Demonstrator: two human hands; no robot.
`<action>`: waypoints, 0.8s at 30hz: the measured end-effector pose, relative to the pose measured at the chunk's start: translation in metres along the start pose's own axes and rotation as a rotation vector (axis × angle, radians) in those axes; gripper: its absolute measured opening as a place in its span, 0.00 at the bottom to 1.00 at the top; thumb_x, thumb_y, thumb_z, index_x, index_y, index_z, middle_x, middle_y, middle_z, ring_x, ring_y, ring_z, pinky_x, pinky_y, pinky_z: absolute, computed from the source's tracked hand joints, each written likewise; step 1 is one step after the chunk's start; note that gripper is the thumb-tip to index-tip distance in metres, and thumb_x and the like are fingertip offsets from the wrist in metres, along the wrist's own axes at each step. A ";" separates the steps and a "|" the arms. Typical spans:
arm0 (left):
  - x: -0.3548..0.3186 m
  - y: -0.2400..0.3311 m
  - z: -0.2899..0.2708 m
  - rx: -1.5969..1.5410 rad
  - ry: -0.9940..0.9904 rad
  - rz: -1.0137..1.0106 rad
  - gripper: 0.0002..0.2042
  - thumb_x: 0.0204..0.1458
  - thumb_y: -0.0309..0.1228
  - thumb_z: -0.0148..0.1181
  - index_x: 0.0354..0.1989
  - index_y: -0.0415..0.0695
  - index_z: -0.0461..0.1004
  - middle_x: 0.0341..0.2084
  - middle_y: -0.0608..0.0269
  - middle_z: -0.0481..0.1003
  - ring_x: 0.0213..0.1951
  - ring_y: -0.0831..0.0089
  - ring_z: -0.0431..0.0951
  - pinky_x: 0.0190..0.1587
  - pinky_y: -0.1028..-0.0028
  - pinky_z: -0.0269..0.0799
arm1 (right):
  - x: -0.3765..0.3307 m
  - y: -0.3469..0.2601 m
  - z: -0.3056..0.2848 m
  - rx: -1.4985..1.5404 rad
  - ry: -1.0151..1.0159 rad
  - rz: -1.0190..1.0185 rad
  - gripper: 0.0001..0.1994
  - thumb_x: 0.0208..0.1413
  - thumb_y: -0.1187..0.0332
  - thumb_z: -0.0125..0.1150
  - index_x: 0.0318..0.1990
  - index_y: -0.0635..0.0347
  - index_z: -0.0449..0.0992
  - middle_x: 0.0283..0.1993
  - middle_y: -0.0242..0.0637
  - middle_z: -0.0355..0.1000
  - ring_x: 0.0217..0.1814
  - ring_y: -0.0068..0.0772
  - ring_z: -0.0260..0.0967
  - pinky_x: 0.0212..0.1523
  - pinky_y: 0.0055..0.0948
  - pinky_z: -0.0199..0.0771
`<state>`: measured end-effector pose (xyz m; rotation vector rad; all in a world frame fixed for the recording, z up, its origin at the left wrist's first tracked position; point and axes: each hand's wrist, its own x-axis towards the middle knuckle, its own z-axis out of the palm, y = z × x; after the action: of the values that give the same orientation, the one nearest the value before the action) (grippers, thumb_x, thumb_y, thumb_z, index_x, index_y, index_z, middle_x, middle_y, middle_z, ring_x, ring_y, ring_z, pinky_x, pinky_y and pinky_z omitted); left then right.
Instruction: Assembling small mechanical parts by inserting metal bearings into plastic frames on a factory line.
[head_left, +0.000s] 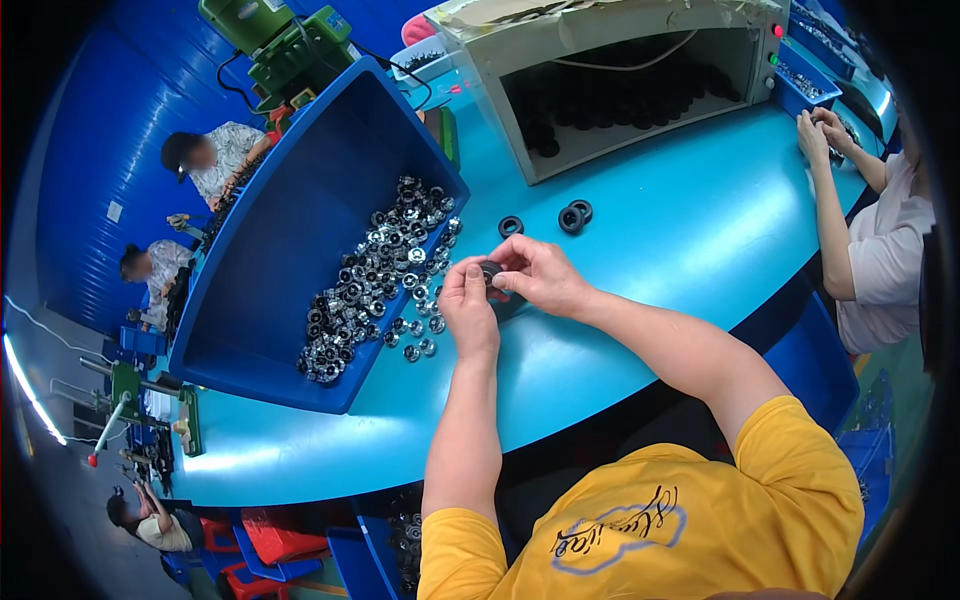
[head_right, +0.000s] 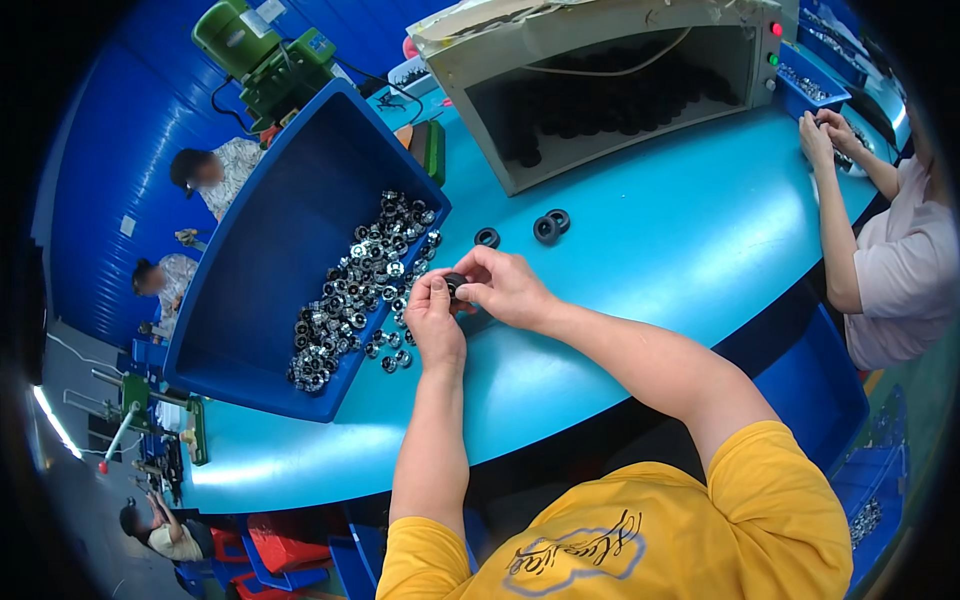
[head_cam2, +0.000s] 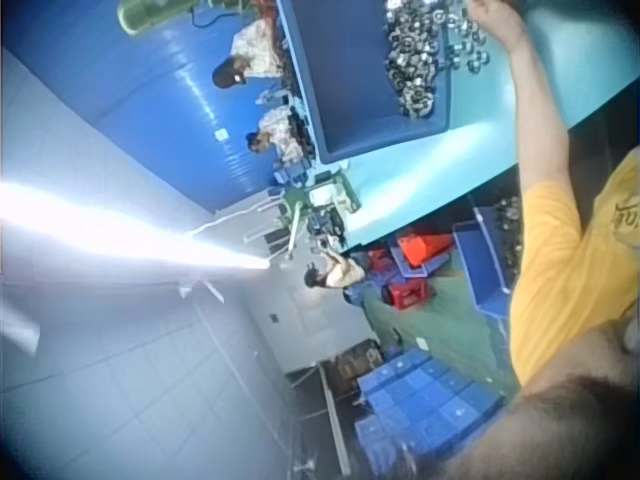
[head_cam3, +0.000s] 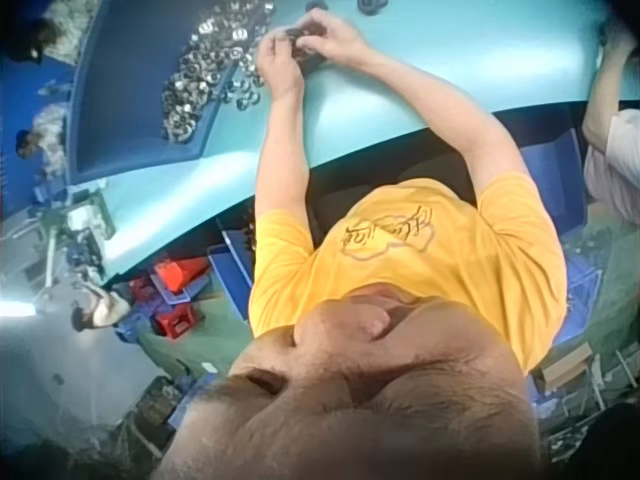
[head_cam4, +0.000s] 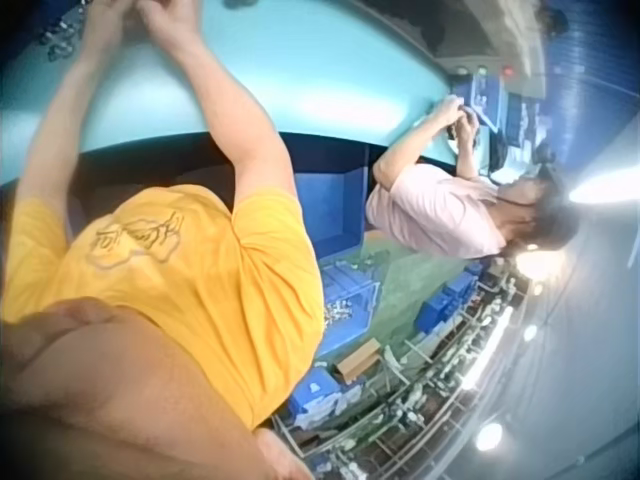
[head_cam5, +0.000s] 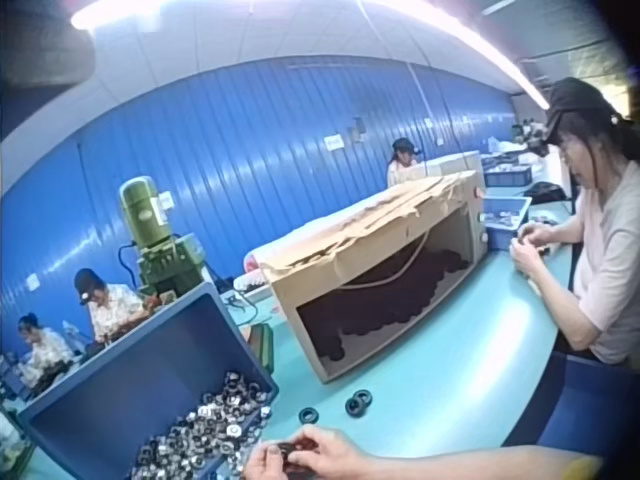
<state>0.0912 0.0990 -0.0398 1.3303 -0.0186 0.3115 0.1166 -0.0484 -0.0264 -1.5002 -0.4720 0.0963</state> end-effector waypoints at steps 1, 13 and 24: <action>0.001 0.000 -0.001 -0.032 0.000 0.014 0.10 0.68 0.32 0.50 0.45 0.38 0.74 0.35 0.62 0.77 0.31 0.78 0.77 0.29 0.78 0.76 | -0.001 -0.007 0.002 -0.009 0.012 -0.036 0.11 0.55 0.76 0.66 0.45 0.65 0.75 0.37 0.35 0.76 0.39 0.22 0.75 0.41 0.26 0.77; -0.004 0.001 0.005 0.229 -0.002 0.156 0.07 0.69 0.35 0.49 0.42 0.45 0.66 0.30 0.68 0.73 0.27 0.84 0.67 0.28 0.80 0.61 | 0.003 0.000 -0.005 0.066 -0.045 0.001 0.12 0.56 0.72 0.69 0.46 0.64 0.77 0.39 0.33 0.78 0.41 0.21 0.76 0.44 0.25 0.78; -0.006 0.019 0.011 0.212 -0.253 0.149 0.19 0.63 0.28 0.59 0.60 0.44 0.67 0.41 0.66 0.74 0.39 0.80 0.75 0.36 0.80 0.73 | 0.010 -0.007 -0.025 0.629 -0.098 0.328 0.15 0.62 0.67 0.65 0.52 0.64 0.75 0.48 0.37 0.77 0.44 0.23 0.77 0.48 0.27 0.81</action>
<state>0.0824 0.0910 -0.0200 1.5762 -0.3053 0.2743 0.1332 -0.0692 -0.0170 -0.9408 -0.2340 0.5300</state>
